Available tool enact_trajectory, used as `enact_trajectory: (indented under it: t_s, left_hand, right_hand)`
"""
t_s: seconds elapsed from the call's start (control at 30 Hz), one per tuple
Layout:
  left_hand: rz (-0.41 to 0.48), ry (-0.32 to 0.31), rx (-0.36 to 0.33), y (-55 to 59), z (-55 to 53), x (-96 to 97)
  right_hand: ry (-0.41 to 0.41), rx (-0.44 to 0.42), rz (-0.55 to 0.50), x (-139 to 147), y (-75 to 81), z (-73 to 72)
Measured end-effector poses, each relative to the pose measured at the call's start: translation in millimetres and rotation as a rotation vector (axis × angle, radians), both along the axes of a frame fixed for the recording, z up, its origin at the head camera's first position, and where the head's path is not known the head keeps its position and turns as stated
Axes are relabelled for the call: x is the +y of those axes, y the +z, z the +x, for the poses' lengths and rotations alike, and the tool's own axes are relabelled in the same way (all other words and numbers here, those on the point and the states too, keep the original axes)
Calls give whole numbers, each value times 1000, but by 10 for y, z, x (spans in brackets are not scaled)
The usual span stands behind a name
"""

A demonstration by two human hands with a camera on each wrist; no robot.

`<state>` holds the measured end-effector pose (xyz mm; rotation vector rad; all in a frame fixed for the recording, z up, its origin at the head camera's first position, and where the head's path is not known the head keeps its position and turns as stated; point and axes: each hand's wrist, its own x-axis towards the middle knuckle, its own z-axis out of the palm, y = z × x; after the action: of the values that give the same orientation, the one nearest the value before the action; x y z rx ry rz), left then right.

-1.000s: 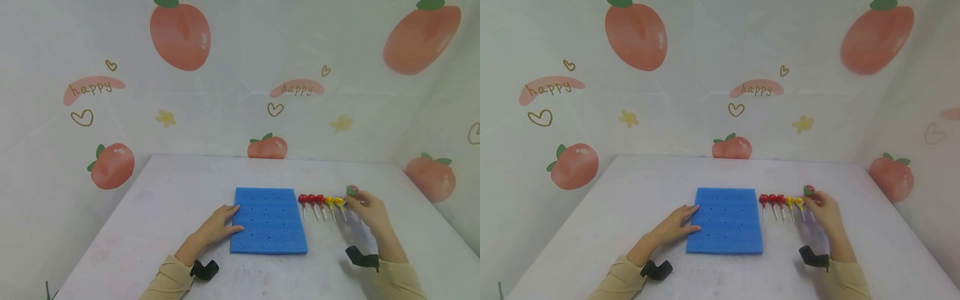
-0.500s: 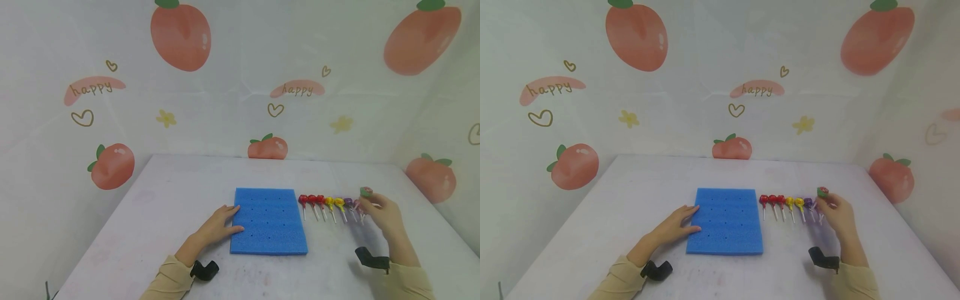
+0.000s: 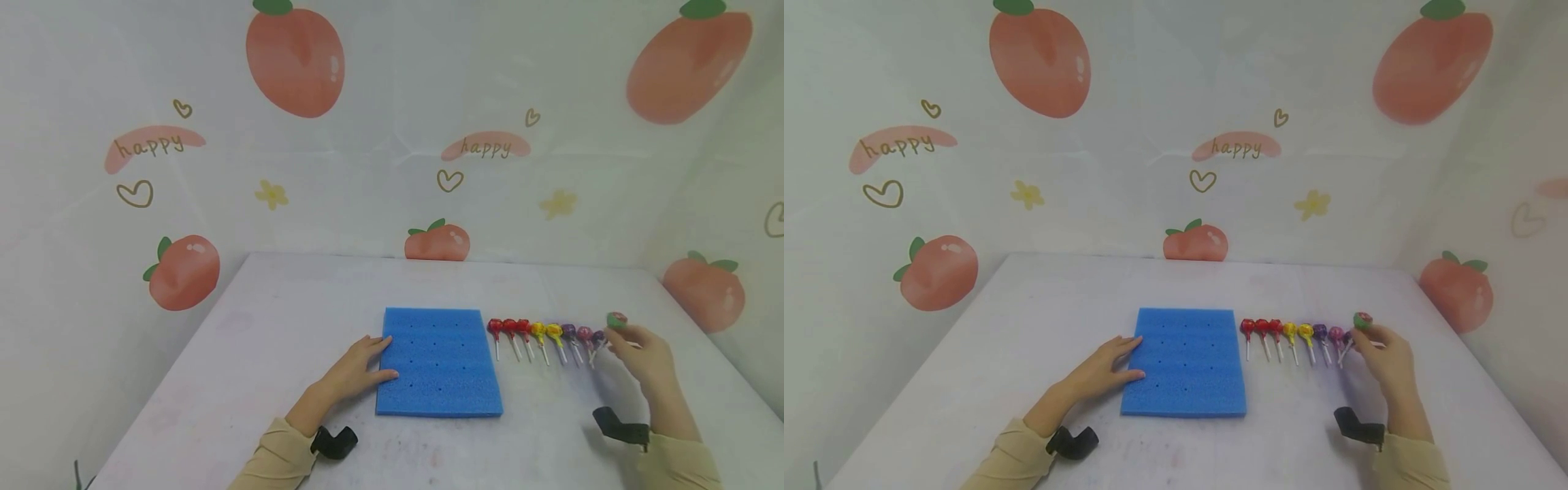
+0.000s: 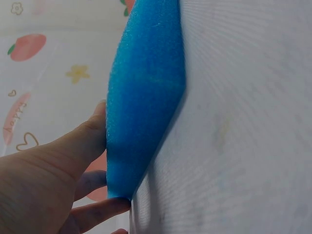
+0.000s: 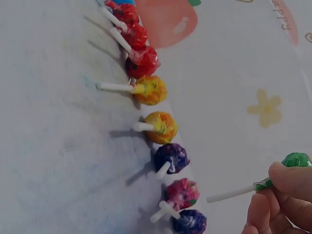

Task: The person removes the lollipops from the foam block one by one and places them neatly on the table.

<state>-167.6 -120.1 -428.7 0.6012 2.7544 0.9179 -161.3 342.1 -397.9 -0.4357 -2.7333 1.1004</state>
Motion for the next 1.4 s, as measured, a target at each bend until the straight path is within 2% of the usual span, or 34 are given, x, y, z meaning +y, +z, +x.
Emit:
enact_trajectory:
  t_s: [0.37,0.8,1.0,1.4]
  left_hand:
    - [5,2,5,25,9,11]
    - [-2,-1,5,10,-8,8]
    - [-5,-6,9,-5,-6,1]
    - [-8,6,4,-2,-12,8]
  right_hand:
    - [-29,-111,-38,152,-63,-1]
    - [-41,-250,-79,250,-36,-50]
    - [-16,-261,-58,294,-27,-68]
    - [-71,-342,-73,294,-76,-73]
